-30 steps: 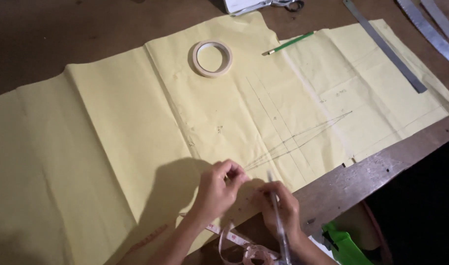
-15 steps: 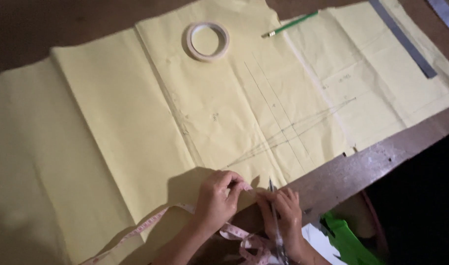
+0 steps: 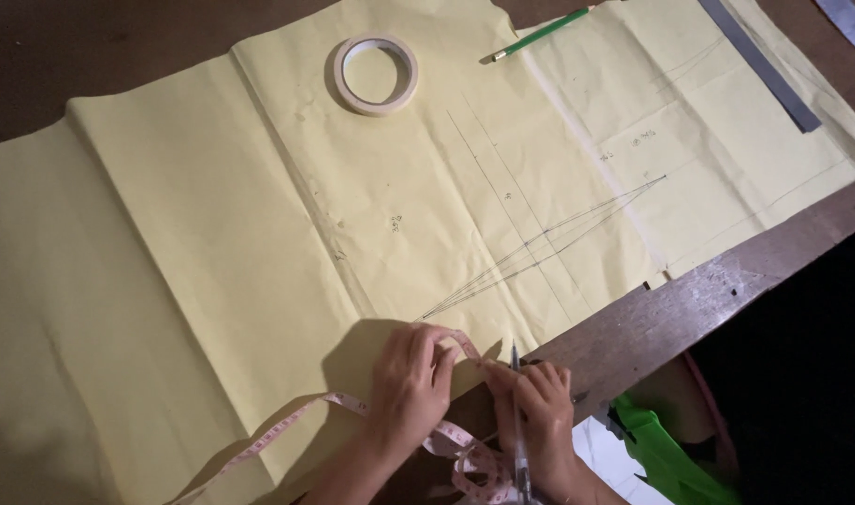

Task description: The person measures a large sheet of yellow paper using a flexible measuring tape and marks points with a pencil. They then use a metal ruler to draw straight lines connecting the marks, creating a pattern layout on the paper.

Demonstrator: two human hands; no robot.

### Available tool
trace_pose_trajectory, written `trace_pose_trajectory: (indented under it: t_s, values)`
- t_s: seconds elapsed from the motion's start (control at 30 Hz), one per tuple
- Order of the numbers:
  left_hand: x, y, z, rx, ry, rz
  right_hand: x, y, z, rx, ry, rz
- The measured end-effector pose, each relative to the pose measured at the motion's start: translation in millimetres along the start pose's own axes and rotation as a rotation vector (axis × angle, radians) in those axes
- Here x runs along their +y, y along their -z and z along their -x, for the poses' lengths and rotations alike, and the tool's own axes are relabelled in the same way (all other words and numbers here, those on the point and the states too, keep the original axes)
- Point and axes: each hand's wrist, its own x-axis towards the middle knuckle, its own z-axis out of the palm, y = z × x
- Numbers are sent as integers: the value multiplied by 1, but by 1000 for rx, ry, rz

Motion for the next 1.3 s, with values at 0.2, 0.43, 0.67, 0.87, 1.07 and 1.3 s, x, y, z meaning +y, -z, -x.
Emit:
trace_pose_trajectory:
  t_s: [0.2,0.43,0.67,0.87,1.07,1.3]
  values:
    - [17,12,17,-134,-195,-149,13,-7,6,-25,-27,19]
    - [14,8,18,-207,-142,-311,7,-4,-4,-84,-51,4]
    - [15,6,16,-249,-133,-395,11,-8,-3,-83,-59,25]
    - [11,1,19,-259,-95,-393,9,-11,-7,-68,-45,63]
    - [11,2,18,-274,-99,-399,10,-11,-8,-75,-38,94]
    - [13,4,14,-232,-106,-379,9,-12,-9,-64,-40,64]
